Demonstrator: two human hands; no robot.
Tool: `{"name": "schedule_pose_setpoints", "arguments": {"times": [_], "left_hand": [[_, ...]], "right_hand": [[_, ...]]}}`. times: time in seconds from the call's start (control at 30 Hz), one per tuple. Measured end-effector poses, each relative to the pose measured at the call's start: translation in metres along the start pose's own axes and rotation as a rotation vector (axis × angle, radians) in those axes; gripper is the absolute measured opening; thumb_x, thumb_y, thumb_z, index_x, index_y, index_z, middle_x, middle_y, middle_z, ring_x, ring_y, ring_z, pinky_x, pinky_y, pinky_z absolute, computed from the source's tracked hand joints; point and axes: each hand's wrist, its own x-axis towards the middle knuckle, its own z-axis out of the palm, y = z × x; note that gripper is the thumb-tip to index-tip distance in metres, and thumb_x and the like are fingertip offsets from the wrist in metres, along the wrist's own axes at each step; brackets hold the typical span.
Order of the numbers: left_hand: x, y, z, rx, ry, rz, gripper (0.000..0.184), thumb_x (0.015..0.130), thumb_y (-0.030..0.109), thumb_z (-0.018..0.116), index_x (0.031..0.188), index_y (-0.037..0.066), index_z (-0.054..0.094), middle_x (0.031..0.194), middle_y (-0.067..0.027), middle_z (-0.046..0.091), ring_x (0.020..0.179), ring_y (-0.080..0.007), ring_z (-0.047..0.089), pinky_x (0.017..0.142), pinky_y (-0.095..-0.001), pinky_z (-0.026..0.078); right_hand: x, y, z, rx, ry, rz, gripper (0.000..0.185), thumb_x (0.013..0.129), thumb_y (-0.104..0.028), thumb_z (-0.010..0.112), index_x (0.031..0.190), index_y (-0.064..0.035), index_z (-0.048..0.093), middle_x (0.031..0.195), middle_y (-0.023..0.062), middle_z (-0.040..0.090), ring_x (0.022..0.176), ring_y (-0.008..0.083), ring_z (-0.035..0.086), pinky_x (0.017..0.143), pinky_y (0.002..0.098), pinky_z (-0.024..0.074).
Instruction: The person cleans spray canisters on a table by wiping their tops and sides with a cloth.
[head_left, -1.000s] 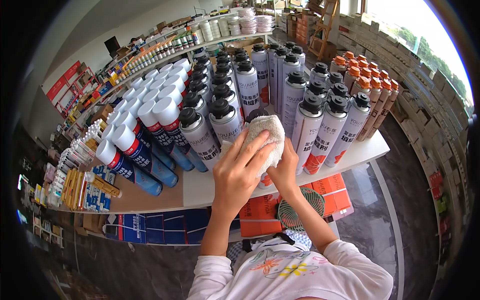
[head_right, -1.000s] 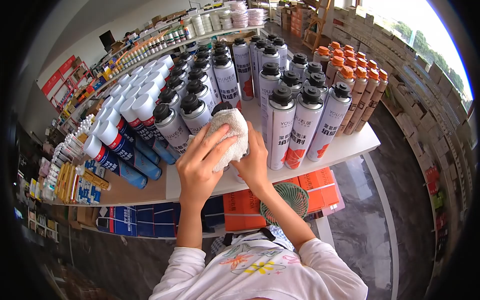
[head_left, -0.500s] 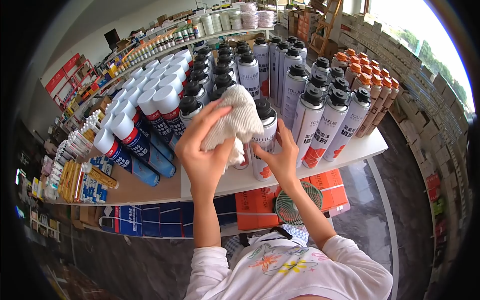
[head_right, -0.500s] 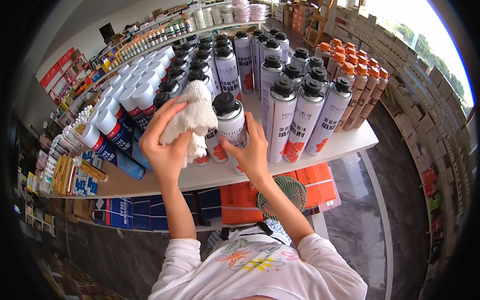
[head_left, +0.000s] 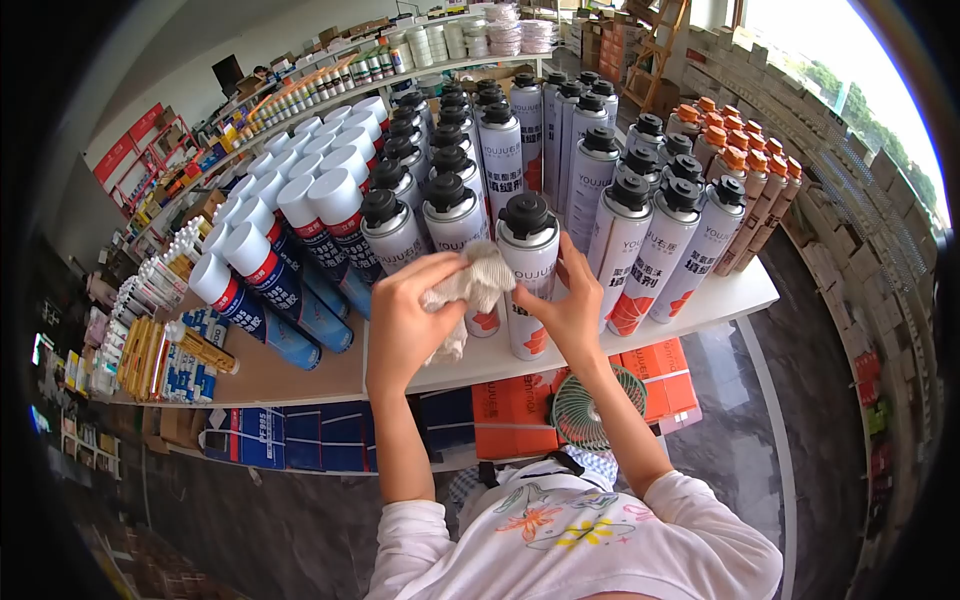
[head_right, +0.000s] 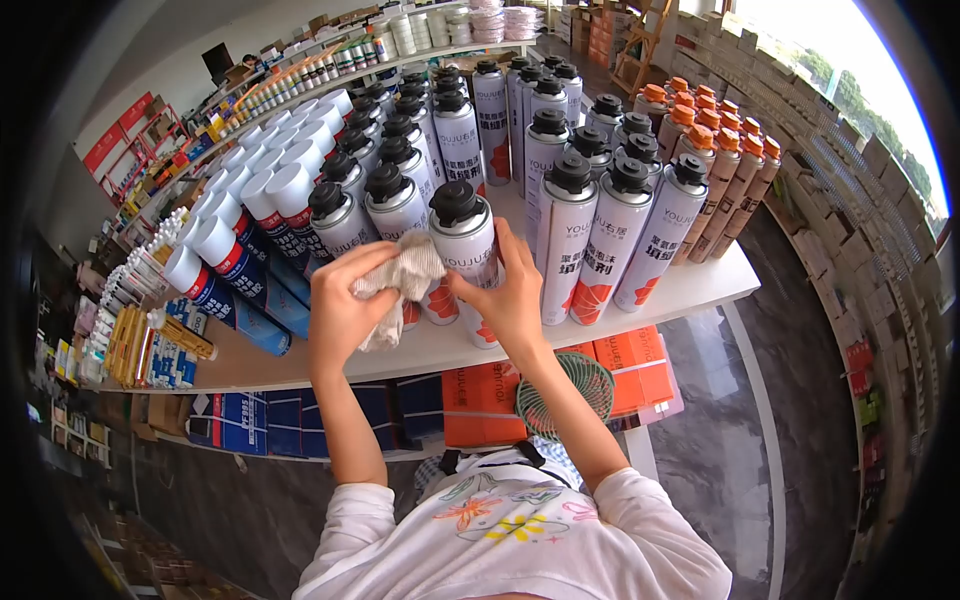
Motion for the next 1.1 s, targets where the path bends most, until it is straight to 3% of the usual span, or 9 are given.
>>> {"name": "schedule_pose_setpoints", "arguments": {"times": [0.13, 0.17, 0.27, 0.5, 0.63, 0.77, 0.83, 0.97, 1.1], "left_hand": [[-0.038, -0.031, 0.005, -0.379, 0.122, -0.270, 0.043, 0.067, -0.005, 0.071, 0.110, -0.006, 0.071, 0.109, -0.0134, 0.074, 0.097, -0.0196, 0.071, 0.084, -0.0310, 0.055], [-0.046, -0.035, 0.007, -0.374, 0.119, -0.266, 0.043, 0.067, -0.005, 0.071, 0.110, -0.006, 0.071, 0.109, -0.0134, 0.074, 0.097, -0.0196, 0.071, 0.084, -0.0310, 0.055], [-0.061, -0.027, 0.016, -0.903, 0.385, -0.647, 0.046, 0.067, -0.002, 0.073, 0.112, -0.006, 0.068, 0.100, -0.0110, 0.071, 0.089, -0.0209, 0.069, 0.079, -0.0326, 0.055], [-0.073, -0.022, 0.024, -1.101, 0.383, -0.624, 0.046, 0.069, 0.001, 0.072, 0.114, -0.005, 0.065, 0.102, -0.0121, 0.070, 0.090, -0.0216, 0.069, 0.081, -0.0348, 0.055], [-0.080, -0.020, 0.027, -1.177, 0.381, -0.659, 0.045, 0.069, -0.001, 0.072, 0.113, -0.005, 0.065, 0.102, -0.0123, 0.070, 0.088, -0.0216, 0.070, 0.080, -0.0352, 0.055], [-0.087, -0.023, 0.032, -1.126, 0.312, -0.677, 0.045, 0.069, -0.001, 0.071, 0.113, -0.005, 0.065, 0.102, -0.0124, 0.070, 0.089, -0.0218, 0.070, 0.080, -0.0344, 0.056], [-0.092, -0.021, 0.037, -1.139, 0.293, -0.665, 0.048, 0.068, -0.001, 0.072, 0.116, -0.005, 0.065, 0.104, -0.0128, 0.071, 0.092, -0.0223, 0.070, 0.083, -0.0345, 0.056], [-0.105, -0.027, 0.052, -1.166, 0.247, -0.610, 0.058, 0.066, -0.006, 0.067, 0.123, -0.008, 0.061, 0.113, -0.0207, 0.070, 0.101, -0.0298, 0.072, 0.090, -0.0410, 0.059], [-0.131, -0.030, 0.087, -1.191, 0.241, -0.684, 0.071, 0.064, -0.013, 0.070, 0.133, -0.008, 0.053, 0.121, -0.0218, 0.067, 0.109, -0.0328, 0.069, 0.097, -0.0458, 0.057]], "right_hand": [[0.004, -0.002, -0.006, -0.012, -0.036, -0.015, 0.082, 0.069, -0.016, 0.088, 0.137, 0.0074, 0.050, 0.118, 0.0207, 0.064, 0.107, 0.0307, 0.065, 0.093, 0.0386, 0.0516], [0.005, -0.004, -0.007, -0.008, -0.031, -0.015, 0.082, 0.069, -0.016, 0.088, 0.137, 0.0074, 0.050, 0.118, 0.0207, 0.064, 0.107, 0.0307, 0.065, 0.093, 0.0386, 0.0516], [0.009, 0.003, -0.012, 0.057, -0.097, 0.044, 0.079, 0.069, -0.015, 0.088, 0.136, 0.0069, 0.053, 0.115, 0.0187, 0.065, 0.109, 0.0278, 0.065, 0.096, 0.0373, 0.0513], [0.023, 0.004, -0.035, 0.185, -0.332, 0.170, 0.083, 0.069, -0.013, 0.087, 0.142, 0.0052, 0.051, 0.122, 0.0142, 0.065, 0.116, 0.0207, 0.063, 0.103, 0.0356, 0.0485], [0.031, 0.008, -0.044, 0.397, -0.480, 0.278, 0.085, 0.072, -0.012, 0.085, 0.147, 0.0032, 0.046, 0.134, 0.0153, 0.059, 0.130, 0.0229, 0.054, 0.116, 0.0378, 0.0366], [0.025, -0.002, -0.050, 0.253, -0.440, 0.115, 0.089, 0.072, -0.008, 0.086, 0.149, 0.0004, 0.042, 0.148, 0.0146, 0.046, 0.135, 0.0245, 0.049, 0.116, 0.0423, 0.0375], [0.007, -0.006, -0.058, 0.115, -0.266, 0.052, 0.103, 0.071, -0.018, 0.090, 0.154, 0.0008, 0.033, 0.152, 0.0206, 0.039, 0.143, 0.0286, 0.041, 0.119, 0.0420, 0.0326], [-0.016, -0.014, -0.082, 0.019, -0.294, -0.028, 0.103, 0.068, -0.024, 0.093, 0.151, -0.0028, 0.036, 0.152, 0.0160, 0.043, 0.139, 0.0305, 0.047, 0.115, 0.0468, 0.0384], [-0.031, -0.028, -0.070, 0.500, -0.447, 0.221, 0.072, 0.077, -0.021, 0.088, 0.137, -0.0008, 0.054, 0.130, 0.0113, 0.060, 0.116, 0.0219, 0.061, 0.096, 0.0372, 0.0514]]}}
